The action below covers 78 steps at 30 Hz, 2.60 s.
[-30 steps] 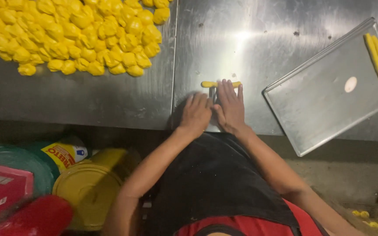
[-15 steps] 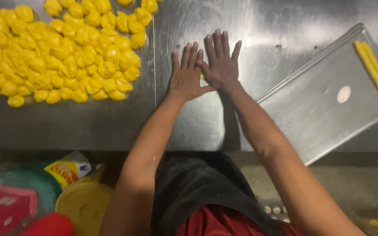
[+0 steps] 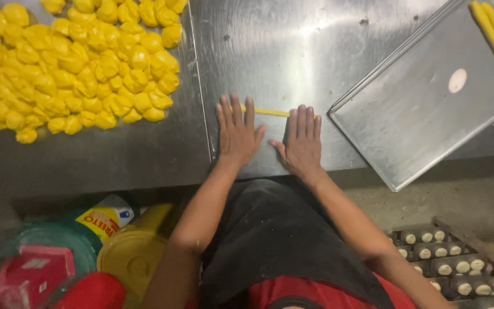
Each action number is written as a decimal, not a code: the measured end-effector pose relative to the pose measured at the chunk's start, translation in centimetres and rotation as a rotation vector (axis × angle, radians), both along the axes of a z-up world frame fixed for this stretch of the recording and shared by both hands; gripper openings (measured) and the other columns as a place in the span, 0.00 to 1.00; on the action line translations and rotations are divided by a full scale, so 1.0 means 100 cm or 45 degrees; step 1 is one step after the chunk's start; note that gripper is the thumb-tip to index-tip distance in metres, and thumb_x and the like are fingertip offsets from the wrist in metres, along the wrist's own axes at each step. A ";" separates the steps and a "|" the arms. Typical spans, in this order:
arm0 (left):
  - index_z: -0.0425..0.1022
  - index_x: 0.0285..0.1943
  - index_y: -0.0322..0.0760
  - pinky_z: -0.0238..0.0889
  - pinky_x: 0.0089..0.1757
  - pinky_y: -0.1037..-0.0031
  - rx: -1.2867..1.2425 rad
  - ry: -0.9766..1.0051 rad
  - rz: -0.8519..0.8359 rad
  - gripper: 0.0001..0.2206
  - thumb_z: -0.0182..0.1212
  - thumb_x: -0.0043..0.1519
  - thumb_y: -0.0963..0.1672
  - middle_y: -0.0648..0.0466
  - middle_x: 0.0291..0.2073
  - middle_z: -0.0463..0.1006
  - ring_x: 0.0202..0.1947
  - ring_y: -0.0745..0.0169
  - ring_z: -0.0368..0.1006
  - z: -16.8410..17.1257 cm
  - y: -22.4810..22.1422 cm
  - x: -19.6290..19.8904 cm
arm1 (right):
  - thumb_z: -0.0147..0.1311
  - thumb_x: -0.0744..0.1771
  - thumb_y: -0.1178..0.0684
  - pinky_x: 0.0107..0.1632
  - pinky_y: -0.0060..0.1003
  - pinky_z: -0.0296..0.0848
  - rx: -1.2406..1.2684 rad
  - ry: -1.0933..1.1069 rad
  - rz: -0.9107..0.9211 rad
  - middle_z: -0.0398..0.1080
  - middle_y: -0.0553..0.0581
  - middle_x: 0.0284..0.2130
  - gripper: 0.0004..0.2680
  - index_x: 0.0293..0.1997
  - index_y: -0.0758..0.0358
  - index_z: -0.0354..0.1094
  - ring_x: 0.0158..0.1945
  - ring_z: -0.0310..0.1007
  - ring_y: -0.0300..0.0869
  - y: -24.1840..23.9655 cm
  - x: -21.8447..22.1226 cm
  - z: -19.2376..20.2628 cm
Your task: Rolling out small portions of yellow dough into long, thin bread sticks and placing them on a metal tray.
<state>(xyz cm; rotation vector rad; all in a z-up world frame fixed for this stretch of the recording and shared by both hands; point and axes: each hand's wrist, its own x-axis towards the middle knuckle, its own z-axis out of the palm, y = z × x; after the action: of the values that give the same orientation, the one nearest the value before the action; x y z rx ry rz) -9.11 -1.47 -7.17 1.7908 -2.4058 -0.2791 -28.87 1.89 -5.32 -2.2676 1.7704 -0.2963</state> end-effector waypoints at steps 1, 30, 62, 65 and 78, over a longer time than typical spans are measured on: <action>0.48 0.80 0.27 0.27 0.69 0.35 -0.004 0.008 -0.015 0.36 0.50 0.70 0.55 0.25 0.76 0.41 0.76 0.17 0.32 0.005 -0.028 0.002 | 0.47 0.69 0.32 0.73 0.68 0.39 -0.004 0.008 -0.015 0.47 0.83 0.71 0.35 0.72 0.82 0.47 0.76 0.39 0.71 -0.014 -0.001 -0.003; 0.77 0.45 0.39 0.68 0.36 0.55 -0.111 0.550 -0.475 0.05 0.62 0.62 0.42 0.46 0.35 0.77 0.36 0.41 0.75 0.070 -0.084 0.047 | 0.60 0.65 0.62 0.40 0.46 0.73 -0.321 -0.374 -0.632 0.73 0.60 0.38 0.08 0.47 0.59 0.72 0.39 0.76 0.54 0.034 -0.112 0.047; 0.71 0.66 0.40 0.61 0.55 0.50 -0.292 -0.049 -0.953 0.19 0.58 0.63 0.42 0.48 0.61 0.70 0.65 0.43 0.63 -0.009 -0.240 -0.411 | 0.62 0.69 0.56 0.65 0.60 0.57 -0.445 0.124 -1.220 0.64 0.63 0.63 0.17 0.66 0.62 0.68 0.67 0.61 0.57 -0.039 -0.405 -0.022; 0.61 0.75 0.45 0.41 0.63 0.35 -0.189 -0.238 -1.029 0.27 0.51 0.65 0.51 0.48 0.74 0.56 0.75 0.42 0.46 0.008 -0.219 -0.418 | 0.59 0.69 0.49 0.69 0.72 0.42 -0.273 0.107 -1.052 0.57 0.66 0.71 0.23 0.73 0.65 0.60 0.75 0.51 0.60 -0.045 -0.391 -0.022; 0.66 0.71 0.46 0.50 0.58 0.35 0.124 0.425 -0.880 0.27 0.59 0.63 0.53 0.36 0.73 0.55 0.72 0.30 0.47 0.062 -0.220 -0.404 | 0.43 0.71 0.37 0.65 0.82 0.20 0.014 -0.051 -1.118 0.44 0.64 0.77 0.26 0.78 0.58 0.48 0.78 0.33 0.63 -0.088 -0.375 -0.011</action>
<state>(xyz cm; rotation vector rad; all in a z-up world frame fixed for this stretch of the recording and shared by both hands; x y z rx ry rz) -49.50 -23.44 -0.96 0.7806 -2.6821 -0.7024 -66.34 -6.89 -6.44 -1.3221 2.6193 -0.4668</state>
